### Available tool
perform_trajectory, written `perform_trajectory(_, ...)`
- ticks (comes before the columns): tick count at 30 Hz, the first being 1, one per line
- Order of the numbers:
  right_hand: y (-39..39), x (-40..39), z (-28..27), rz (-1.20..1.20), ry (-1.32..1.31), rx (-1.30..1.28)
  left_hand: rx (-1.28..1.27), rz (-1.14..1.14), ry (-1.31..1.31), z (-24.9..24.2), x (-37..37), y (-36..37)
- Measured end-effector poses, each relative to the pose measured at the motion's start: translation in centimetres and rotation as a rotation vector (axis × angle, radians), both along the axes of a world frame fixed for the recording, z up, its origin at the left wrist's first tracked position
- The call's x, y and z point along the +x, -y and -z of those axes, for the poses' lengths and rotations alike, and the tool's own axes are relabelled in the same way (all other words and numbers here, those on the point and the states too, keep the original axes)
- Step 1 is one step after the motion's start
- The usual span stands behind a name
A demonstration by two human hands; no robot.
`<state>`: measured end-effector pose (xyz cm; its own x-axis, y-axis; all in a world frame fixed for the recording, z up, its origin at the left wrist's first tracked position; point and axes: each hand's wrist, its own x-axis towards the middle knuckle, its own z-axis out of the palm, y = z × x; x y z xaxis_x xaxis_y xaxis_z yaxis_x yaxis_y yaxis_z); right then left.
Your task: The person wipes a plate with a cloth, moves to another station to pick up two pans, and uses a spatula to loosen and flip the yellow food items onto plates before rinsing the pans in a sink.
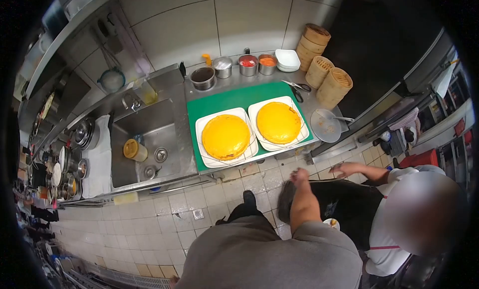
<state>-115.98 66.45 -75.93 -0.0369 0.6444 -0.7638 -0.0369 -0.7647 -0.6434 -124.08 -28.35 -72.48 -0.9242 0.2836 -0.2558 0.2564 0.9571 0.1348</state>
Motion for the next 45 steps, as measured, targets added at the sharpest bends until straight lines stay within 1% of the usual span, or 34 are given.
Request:
perform_trajectory(1,-3.9,2.0,1.1,0.078,-0.066,0.060,0.435,-0.661,0.297,1.2,-1.5,-1.7)
perform_trajectory(2,-8.1,4.6,2.8,0.062,-0.105,0.137,0.907,-1.413,0.201,-5.4,-3.9,-10.2)
perform_trajectory(3,-12.3,6.2,4.2,0.194,0.038,0.266,0.906,-1.403,0.192,-7.4,-5.8,-12.4)
perform_trajectory(4,-14.8,6.4,2.7,0.222,0.322,0.356,0.909,-1.258,0.240,-8.6,-7.4,-14.1)
perform_trajectory(5,-17.2,6.7,-0.5,0.249,0.609,0.440,0.908,-1.110,0.289,-9.1,-8.6,-15.4)
perform_trajectory(7,-18.4,4.7,-8.8,0.461,0.808,0.526,0.906,-0.850,0.378,-2.8,-9.4,-11.5)
perform_trajectory(8,-21.1,4.8,-9.2,0.426,0.834,0.567,0.913,-0.721,0.410,-0.6,-9.8,-10.7)
perform_trajectory(9,-23.8,5.2,-9.3,0.393,0.861,0.603,0.991,-1.140,0.449,-2.0,-9.6,-14.2)
perform_trajectory(10,-25.6,5.2,-10.5,0.297,0.857,0.585,0.902,-1.206,0.482,-2.7,-8.9,-16.6)
perform_trajectory(11,-26.8,4.5,-12.1,0.202,0.848,0.566,0.823,-1.172,0.530,-3.3,-8.7,-18.3)
perform_trajectory(13,-29.5,2.6,-13.9,0.054,1.031,0.364,0.705,-1.131,0.606,-3.6,-7.8,-21.6)
perform_trajectory(15,-28.5,-0.1,-18.8,0.071,1.053,0.288,0.615,-1.100,0.650,-4.2,-7.6,-24.1)
perform_trajectory(16,-28.1,-1.3,-20.3,0.064,1.070,0.227,0.584,-1.088,0.660,-4.7,-7.8,-25.0)
perform_trajectory(17,-28.6,-1.8,-20.4,0.080,1.064,0.206,0.559,-1.077,0.663,-5.0,-8.3,-26.0)
perform_trajectory(19,-30.1,-2.0,-20.5,-0.003,1.075,0.140,0.519,-1.058,0.661,-5.8,-9.3,-27.3)
perform_trajectory(22,-31.5,-1.7,-19.3,-0.043,1.013,0.110,0.507,-1.057,0.622,-6.9,-11.3,-28.2)
perform_trajectory(24,-30.9,-1.3,-18.9,-0.019,0.989,0.139,0.536,-1.065,0.574,-7.6,-13.0,-28.6)
perform_trajectory(26,-30.4,-0.4,-17.4,0.089,0.900,0.224,0.600,-1.058,0.498,-8.3,-15.5,-29.2)
perform_trajectory(27,-30.1,-0.1,-16.5,0.170,0.956,0.226,0.640,-1.052,0.467,-8.3,-16.5,-29.4)
perform_trajectory(28,-29.6,0.4,-15.6,0.156,0.957,0.235,0.672,-1.045,0.443,-8.2,-17.0,-29.7)
perform_trajectory(29,-29.2,1.3,-14.7,0.183,0.894,0.256,0.668,-0.979,0.438,-8.5,-17.2,-30.5)
perform_trajectory(30,-28.9,2.4,-13.2,0.204,0.829,0.274,0.661,-0.917,0.430,-9.8,-17.9,-32.8)
perform_trajectory(32,-32.1,5.7,-1.6,0.434,0.238,0.410,0.662,-0.880,0.448,-10.4,-17.8,-35.4)
perform_trajectory(34,-30.5,5.8,-3.4,0.463,0.126,0.400,0.653,-0.895,0.480,-10.1,-16.8,-36.6)
perform_trajectory(36,-29.2,6.8,-5.3,0.393,0.122,0.451,0.644,-0.923,0.522,-9.1,-15.6,-37.0)
perform_trajectory(38,-30.2,9.7,-3.0,0.318,0.002,0.452,0.688,-1.011,0.502,-8.2,-13.5,-36.7)
perform_trajectory(39,-30.4,11.1,-2.6,0.266,-0.013,0.466,0.690,-1.035,0.492,-7.9,-12.5,-36.8)
perform_trajectory(40,-30.3,12.6,-3.1,0.217,-0.028,0.484,0.686,-1.036,0.509,-7.6,-11.7,-36.7)
perform_trajectory(42,-29.1,14.7,-5.5,0.198,-0.100,0.492,0.679,-1.091,0.524,-6.3,-10.4,-36.9)
perform_trajectory(43,-30.1,17.7,-4.3,0.062,-0.247,0.407,0.757,-1.101,0.524,-5.5,-9.5,-36.8)
perform_trajectory(44,-30.2,19.2,-5.4,0.007,-0.169,0.349,0.730,-1.117,0.539,-5.4,-8.9,-37.1)
perform_trajectory(45,-30.4,20.4,-5.8,-0.109,-0.302,0.353,0.702,-1.130,0.557,-5.6,-8.5,-38.0)
